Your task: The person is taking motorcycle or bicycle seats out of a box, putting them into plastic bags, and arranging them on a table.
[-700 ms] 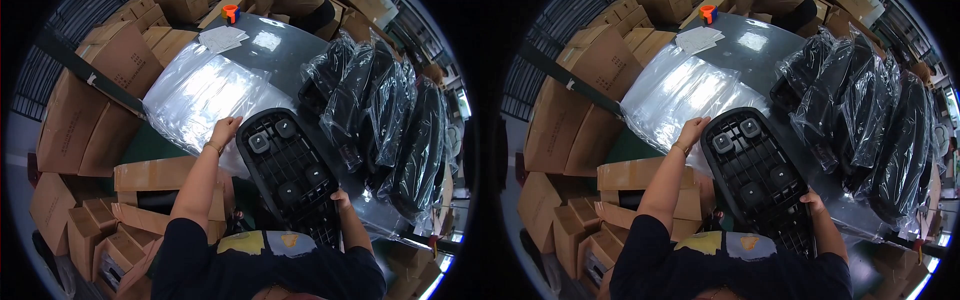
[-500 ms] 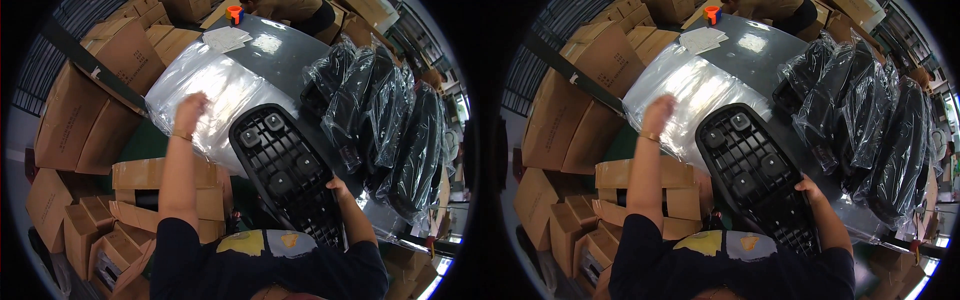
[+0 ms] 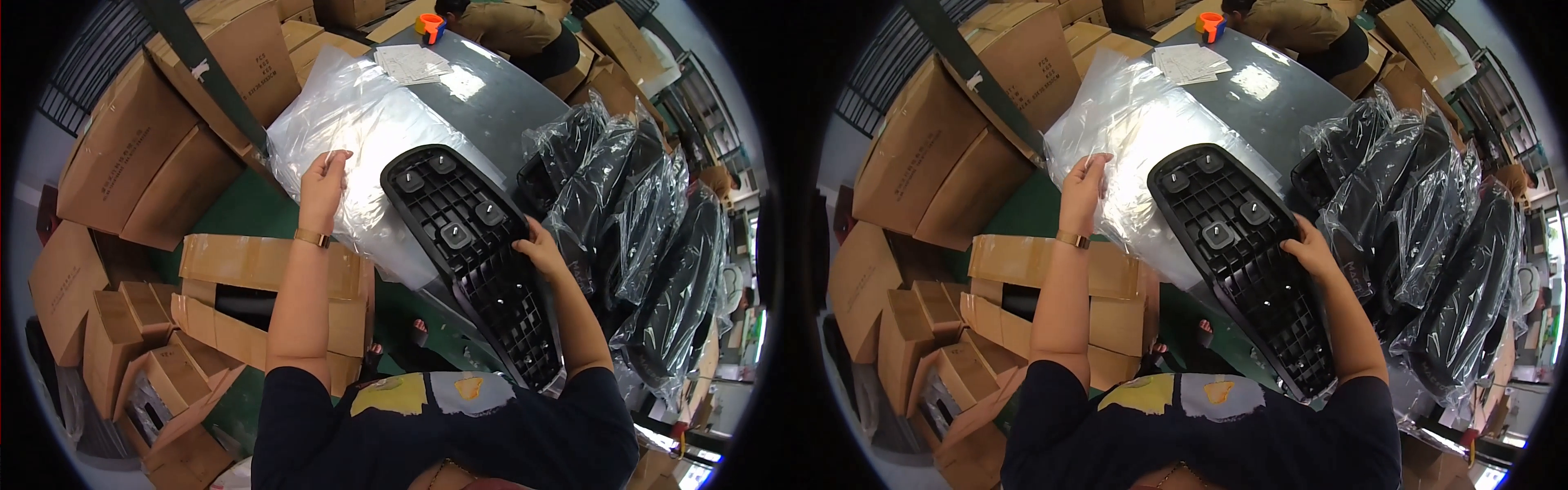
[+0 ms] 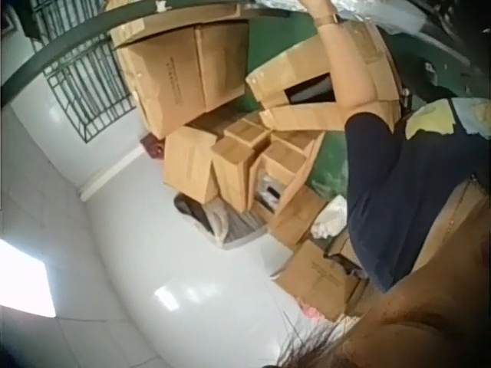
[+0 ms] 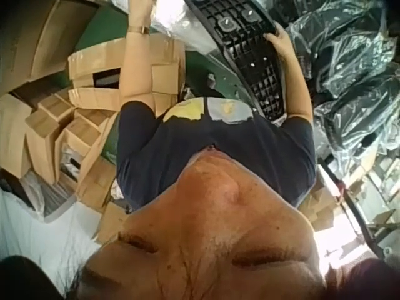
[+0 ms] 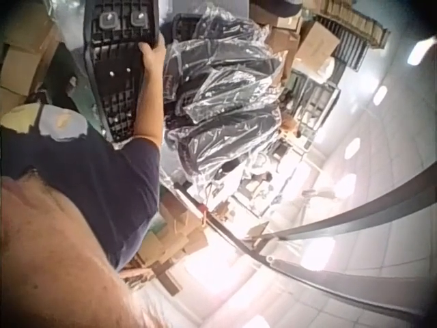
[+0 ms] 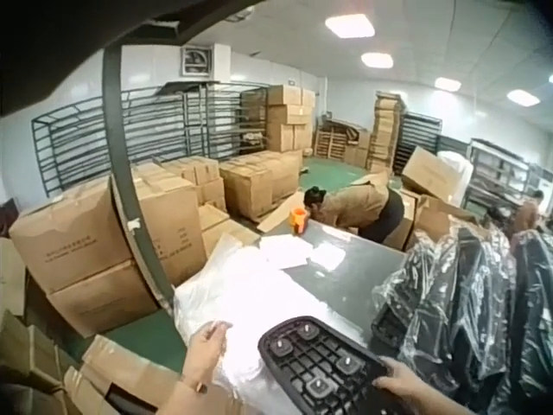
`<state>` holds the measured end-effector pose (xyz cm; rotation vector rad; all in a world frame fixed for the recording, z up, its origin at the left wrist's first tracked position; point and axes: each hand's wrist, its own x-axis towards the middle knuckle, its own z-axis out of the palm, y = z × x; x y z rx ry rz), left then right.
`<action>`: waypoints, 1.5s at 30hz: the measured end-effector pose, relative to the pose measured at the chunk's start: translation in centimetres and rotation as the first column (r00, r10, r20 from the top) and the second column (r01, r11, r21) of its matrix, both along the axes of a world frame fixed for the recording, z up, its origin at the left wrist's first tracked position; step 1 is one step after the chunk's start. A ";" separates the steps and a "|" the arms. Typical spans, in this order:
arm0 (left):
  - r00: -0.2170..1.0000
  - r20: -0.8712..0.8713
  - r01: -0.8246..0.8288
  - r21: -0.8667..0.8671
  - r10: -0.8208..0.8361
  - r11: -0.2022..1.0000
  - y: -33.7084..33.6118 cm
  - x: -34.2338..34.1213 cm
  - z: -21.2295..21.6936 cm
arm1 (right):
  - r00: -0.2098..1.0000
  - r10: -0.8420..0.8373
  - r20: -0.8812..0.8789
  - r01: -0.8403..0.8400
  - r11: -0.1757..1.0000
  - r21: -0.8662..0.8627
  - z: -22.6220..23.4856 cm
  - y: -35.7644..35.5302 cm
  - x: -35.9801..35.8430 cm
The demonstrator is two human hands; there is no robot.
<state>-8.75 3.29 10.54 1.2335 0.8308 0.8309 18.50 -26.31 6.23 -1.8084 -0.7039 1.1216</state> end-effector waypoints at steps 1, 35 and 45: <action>1.000 0.006 -0.010 0.039 0.009 0.999 -0.5 0.2 -0.6 | 0.966 -0.084 0.245 0.030 0.976 0.216 0.4 0.7 -0.8; 0.670 -0.690 0.244 0.555 0.275 0.795 0.0 4.7 -9.2 | 0.273 0.478 0.835 -0.392 0.848 -0.357 0.5 25.5 4.8; 0.657 -0.730 0.128 0.353 0.187 0.927 -3.3 6.4 -8.3 | 0.431 0.486 0.760 -0.395 0.859 -0.325 -0.9 22.4 5.2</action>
